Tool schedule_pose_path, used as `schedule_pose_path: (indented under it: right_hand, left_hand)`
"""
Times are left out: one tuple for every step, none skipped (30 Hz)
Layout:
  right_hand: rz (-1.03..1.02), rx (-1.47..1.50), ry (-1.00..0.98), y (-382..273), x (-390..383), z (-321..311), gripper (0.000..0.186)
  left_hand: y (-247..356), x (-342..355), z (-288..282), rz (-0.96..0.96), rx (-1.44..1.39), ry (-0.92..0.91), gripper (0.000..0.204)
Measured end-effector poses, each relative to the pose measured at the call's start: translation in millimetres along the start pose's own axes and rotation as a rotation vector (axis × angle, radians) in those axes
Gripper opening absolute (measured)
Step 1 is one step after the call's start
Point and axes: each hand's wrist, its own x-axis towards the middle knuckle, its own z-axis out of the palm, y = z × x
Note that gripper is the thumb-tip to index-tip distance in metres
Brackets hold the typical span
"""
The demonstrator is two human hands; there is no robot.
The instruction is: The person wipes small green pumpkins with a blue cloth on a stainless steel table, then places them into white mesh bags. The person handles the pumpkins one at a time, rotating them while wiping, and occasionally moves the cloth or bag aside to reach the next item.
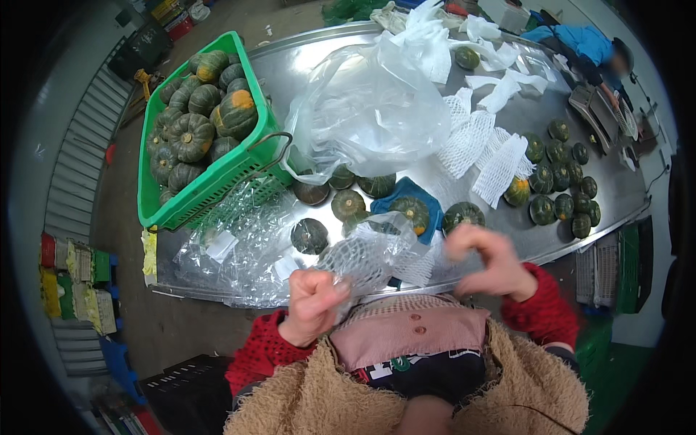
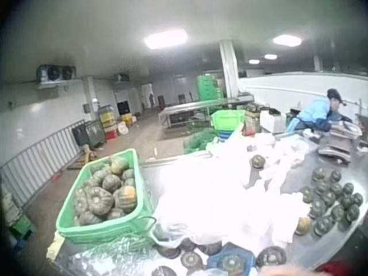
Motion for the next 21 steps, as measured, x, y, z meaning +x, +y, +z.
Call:
schedule_pose_path:
  right_hand:
    - [-0.018, -0.121, -0.031, 4.3, 10.8, 13.0, 0.066]
    - [-0.031, -0.119, -0.083, 19.8, 15.3, 30.8, 0.079]
    - [-0.021, -0.136, -0.058, 36.9, 23.0, 42.4, 0.079]
    - [-0.008, -0.149, -0.032, 54.1, 30.1, 53.8, 0.079]
    - [0.005, -0.163, -0.006, 62.8, 34.2, 59.6, 0.078]
    - [0.167, -0.047, -0.075, 65.8, 36.5, 57.4, 0.074]
    - [0.331, 0.067, -0.159, 62.5, 43.4, 52.9, 0.071]
    - [0.500, 0.180, -0.225, 58.2, 45.3, 49.2, 0.067]
    - [0.538, 0.437, -0.132, 68.3, 37.6, 55.4, 0.061]
    - [0.558, 0.690, -0.041, 91.2, 25.4, 66.7, 0.055]
    - [0.571, 0.944, 0.044, 111.5, 16.3, 74.7, 0.050]
    - [0.629, 0.945, 0.075, 125.3, 7.6, 76.0, 0.048]
    - [0.701, 1.050, 0.137, 127.5, 6.9, 78.6, 0.051]
    - [0.776, 1.149, 0.213, 130.0, 2.6, 82.7, 0.053]
    - [0.851, 1.246, 0.291, 132.1, -1.0, 87.7, 0.056]
    - [0.803, 1.019, 0.286, 133.2, -8.7, 92.1, 0.058]
    - [0.752, 0.794, 0.274, 135.3, -17.8, 98.5, 0.060]
    - [0.698, 0.570, 0.256, 136.9, -26.7, 104.9, 0.062]
    - [0.634, 0.342, 0.230, 135.5, -29.1, 106.3, 0.064]
    - [0.785, 0.402, 0.231, 128.4, -25.2, 101.0, 0.058]
    - [0.820, 0.387, 0.265, 129.7, -26.8, 99.3, 0.053]
  left_hand:
    - [-2.1, 4.8, 6.3, -0.029, -0.065, 0.118, 0.040]
    - [-1.1, 10.3, 10.5, -0.059, -0.120, 0.233, 0.038]
    - [-1.0, 14.5, 11.9, -0.087, -0.178, 0.351, 0.037]
    - [-7.0, 16.2, 1.7, -0.048, -0.226, 0.191, 0.031]
    - [-11.2, 17.8, -1.5, -0.051, -0.241, 0.166, 0.029]
    - [-13.2, 21.4, -1.4, -0.054, -0.256, 0.141, 0.028]
    - [-15.2, 23.0, -3.1, -0.051, -0.280, 0.126, 0.026]
    - [-19.7, 33.2, -9.8, -0.038, -0.435, 0.283, 0.019]
    - [-20.6, 43.2, -23.6, 0.013, -0.445, 0.232, 0.018]
    - [-28.6, 48.4, -41.2, 0.052, -0.031, 0.234, 0.019]
    - [-38.1, 54.4, -57.0, 0.092, 0.386, 0.239, 0.025]
    - [-51.2, 46.8, -67.3, -0.034, 0.472, 0.151, 0.038]
    - [-67.3, 29.3, -80.4, -0.279, 0.087, 0.089, 0.059]
    - [-78.8, 18.0, -74.9, -0.423, 0.254, 0.096, 0.062]
    - [-89.8, 11.7, -67.3, -0.567, 0.422, 0.101, 0.066]
    - [-96.1, 9.2, -63.4, -0.576, 0.341, 0.146, 0.067]
    - [-101.3, 6.3, -60.3, -0.585, 0.260, 0.194, 0.069]
    - [-105.1, 2.8, -59.0, -0.592, 0.180, 0.243, 0.071]
    - [-107.7, 1.6, -59.1, -0.549, 0.129, 0.284, 0.071]
    - [-111.2, -0.1, -59.7, -0.505, 0.079, 0.325, 0.072]
    - [-115.6, -2.6, -60.6, -0.460, 0.030, 0.367, 0.072]
